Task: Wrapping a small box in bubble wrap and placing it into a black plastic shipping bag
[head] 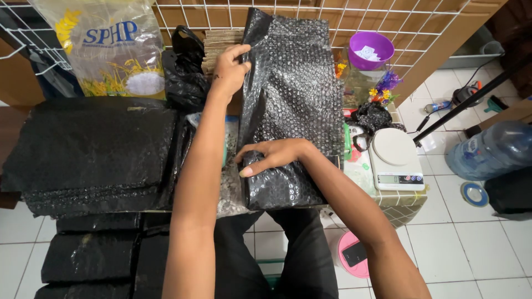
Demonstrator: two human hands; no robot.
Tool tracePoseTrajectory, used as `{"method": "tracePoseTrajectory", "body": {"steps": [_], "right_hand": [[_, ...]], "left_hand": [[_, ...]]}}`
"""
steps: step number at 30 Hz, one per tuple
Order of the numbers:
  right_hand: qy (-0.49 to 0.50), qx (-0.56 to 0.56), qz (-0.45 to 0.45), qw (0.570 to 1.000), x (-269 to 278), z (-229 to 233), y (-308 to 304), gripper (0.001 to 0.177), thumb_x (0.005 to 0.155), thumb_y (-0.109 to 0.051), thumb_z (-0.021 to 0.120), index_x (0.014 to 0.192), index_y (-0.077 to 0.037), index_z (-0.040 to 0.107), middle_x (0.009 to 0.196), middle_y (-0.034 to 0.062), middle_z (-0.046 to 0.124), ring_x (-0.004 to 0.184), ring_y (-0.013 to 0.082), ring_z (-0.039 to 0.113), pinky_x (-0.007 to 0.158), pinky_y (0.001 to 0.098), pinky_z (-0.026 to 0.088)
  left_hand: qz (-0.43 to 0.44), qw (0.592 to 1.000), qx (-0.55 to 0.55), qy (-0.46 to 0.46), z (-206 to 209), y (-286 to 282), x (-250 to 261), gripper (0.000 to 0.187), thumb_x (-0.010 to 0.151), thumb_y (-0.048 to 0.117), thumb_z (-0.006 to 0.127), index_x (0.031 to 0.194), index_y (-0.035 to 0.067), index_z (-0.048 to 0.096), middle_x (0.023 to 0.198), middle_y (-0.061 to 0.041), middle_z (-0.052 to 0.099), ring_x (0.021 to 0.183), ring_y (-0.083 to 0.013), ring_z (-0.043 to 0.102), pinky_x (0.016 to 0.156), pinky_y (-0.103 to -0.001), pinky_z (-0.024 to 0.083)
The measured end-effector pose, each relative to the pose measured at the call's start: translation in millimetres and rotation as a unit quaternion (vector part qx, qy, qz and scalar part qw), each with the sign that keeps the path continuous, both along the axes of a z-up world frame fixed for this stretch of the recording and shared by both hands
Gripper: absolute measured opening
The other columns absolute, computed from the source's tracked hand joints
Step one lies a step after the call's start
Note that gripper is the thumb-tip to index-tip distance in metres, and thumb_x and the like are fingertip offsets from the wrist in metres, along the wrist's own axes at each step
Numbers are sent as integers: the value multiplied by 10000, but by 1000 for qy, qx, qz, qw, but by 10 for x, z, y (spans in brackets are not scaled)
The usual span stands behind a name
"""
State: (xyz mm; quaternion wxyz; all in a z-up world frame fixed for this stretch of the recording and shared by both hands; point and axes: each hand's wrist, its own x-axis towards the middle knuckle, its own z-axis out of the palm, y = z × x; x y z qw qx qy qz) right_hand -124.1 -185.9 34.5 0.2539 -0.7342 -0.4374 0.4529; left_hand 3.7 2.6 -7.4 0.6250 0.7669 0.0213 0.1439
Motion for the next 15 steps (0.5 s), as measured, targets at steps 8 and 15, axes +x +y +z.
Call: {"method": "tracePoseTrajectory", "body": {"steps": [8,15], "right_hand": [[-4,-13,2,1000,9,3,4,829,767,-673,581,1435,-188,502,1483,37,557,1363,200,512,1146,364,359],[9,-43,0,999,-21,94,20,915,725,-708,561,1476,-195,458,1545,36,485,1401,231,475,1135,410,374]], "left_hand": [[36,935,350,45,-13,-66,-137,610,964,181,635,1536,118,434,1592,-67,368,1397,-372,305,1140,-558,318],[49,905,419,60,-38,-54,-214,623,1017,470,456,1531,116,439,1613,-186,254,1417,-418,197,1131,-615,212]]}}
